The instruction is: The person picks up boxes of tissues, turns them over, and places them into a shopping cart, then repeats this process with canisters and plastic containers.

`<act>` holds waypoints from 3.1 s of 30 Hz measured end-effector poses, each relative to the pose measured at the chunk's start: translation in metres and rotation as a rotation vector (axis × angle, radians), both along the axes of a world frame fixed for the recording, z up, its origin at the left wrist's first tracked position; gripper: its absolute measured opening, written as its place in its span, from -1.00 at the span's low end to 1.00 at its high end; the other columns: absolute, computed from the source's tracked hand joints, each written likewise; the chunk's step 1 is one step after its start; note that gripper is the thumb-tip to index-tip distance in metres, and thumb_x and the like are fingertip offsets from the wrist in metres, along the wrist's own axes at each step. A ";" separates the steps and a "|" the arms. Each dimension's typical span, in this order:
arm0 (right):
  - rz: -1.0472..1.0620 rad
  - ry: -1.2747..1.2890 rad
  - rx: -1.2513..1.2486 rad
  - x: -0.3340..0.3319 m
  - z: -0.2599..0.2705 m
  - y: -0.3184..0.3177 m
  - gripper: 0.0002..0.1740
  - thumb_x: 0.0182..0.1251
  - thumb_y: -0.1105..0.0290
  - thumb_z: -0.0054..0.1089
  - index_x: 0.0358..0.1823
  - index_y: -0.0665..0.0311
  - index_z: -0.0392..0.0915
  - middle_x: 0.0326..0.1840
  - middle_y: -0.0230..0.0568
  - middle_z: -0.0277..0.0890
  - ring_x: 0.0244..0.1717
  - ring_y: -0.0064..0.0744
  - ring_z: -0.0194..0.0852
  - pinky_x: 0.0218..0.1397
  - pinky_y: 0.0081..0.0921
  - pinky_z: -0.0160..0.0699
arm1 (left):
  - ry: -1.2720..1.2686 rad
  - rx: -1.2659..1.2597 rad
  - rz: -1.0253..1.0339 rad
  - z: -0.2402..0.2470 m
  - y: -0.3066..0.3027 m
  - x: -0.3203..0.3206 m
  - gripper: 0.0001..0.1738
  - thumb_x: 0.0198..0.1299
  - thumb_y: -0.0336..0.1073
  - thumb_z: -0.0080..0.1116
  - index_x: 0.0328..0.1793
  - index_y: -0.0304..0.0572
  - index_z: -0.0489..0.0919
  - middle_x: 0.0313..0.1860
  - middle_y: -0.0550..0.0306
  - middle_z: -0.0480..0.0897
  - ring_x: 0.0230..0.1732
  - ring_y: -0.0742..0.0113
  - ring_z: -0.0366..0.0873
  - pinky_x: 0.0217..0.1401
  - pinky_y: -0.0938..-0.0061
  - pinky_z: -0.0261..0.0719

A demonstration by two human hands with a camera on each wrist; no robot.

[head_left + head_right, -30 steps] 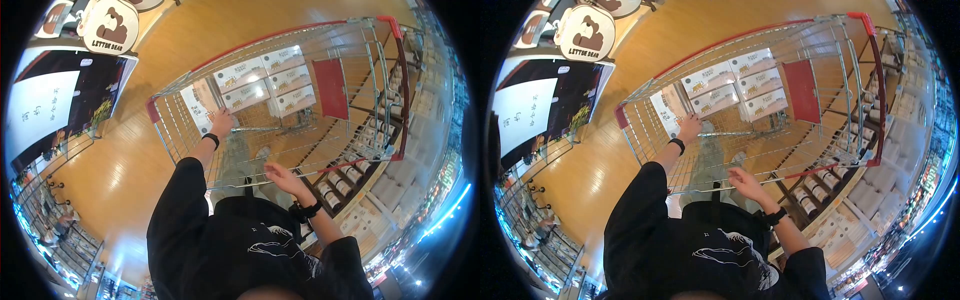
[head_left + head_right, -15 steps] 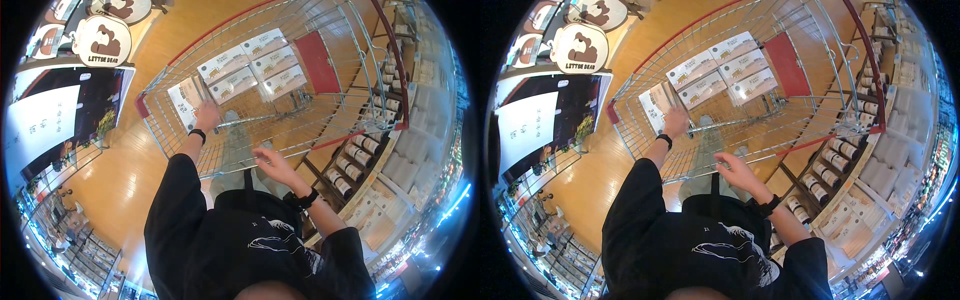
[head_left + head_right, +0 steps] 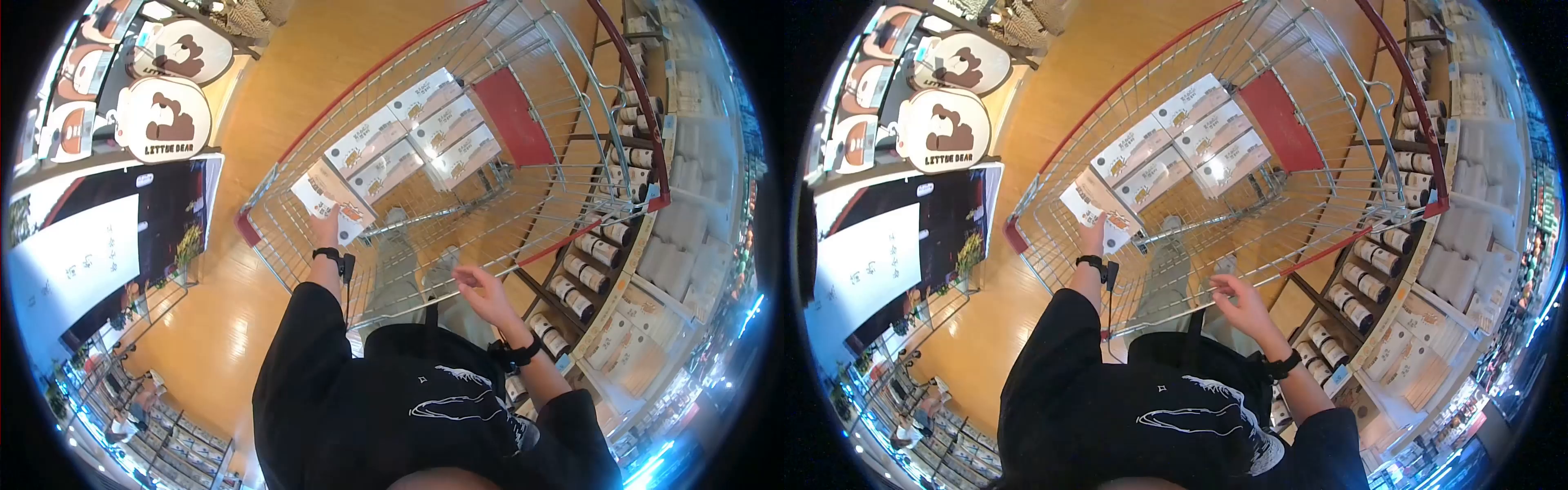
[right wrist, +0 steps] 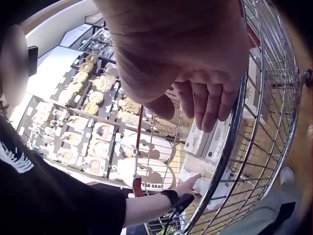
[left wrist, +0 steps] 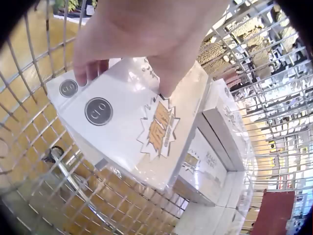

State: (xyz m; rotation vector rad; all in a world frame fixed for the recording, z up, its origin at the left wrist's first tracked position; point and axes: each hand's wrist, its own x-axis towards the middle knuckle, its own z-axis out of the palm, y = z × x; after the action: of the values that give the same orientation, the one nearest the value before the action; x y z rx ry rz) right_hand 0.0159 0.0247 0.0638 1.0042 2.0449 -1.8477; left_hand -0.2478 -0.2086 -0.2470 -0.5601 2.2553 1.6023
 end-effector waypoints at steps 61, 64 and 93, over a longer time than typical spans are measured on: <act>-1.642 0.225 0.219 0.516 0.038 -0.018 -0.66 0.36 0.34 0.07 0.08 0.35 0.46 -0.06 -0.16 0.57 -0.05 -0.40 0.52 0.05 -0.49 0.47 | 1.485 0.839 -2.845 0.309 0.501 0.773 -0.50 -0.05 -0.35 0.17 0.13 -0.12 0.52 0.23 -0.04 0.46 0.28 -0.08 0.32 0.34 0.09 0.28; -1.729 0.271 0.204 0.514 0.030 -0.013 -0.66 0.37 0.33 0.07 0.09 0.34 0.45 -0.07 -0.16 0.57 -0.06 -0.40 0.52 0.04 -0.49 0.47 | 1.570 0.907 -2.773 0.286 0.494 0.796 -0.42 -0.06 -0.34 0.20 0.21 -0.07 0.47 0.21 -0.04 0.41 0.30 -0.10 0.26 0.36 0.02 0.18; -1.663 1.534 -0.249 0.562 0.188 0.101 -0.21 0.31 0.01 0.05 0.40 0.39 0.08 0.28 -0.01 0.34 0.22 -0.24 0.43 0.18 -0.40 0.52 | 0.455 1.756 -2.650 0.522 0.552 0.713 -0.53 -0.11 -0.46 0.40 0.01 0.00 0.57 0.56 -0.26 -0.14 0.54 -0.30 -0.19 0.49 0.02 -0.05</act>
State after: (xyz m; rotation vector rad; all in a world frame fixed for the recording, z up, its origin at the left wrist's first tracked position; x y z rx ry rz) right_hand 0.5777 0.1259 0.2521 1.5751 0.5008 -4.5864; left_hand 0.4651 0.3437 0.2751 2.0342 -0.3699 0.7620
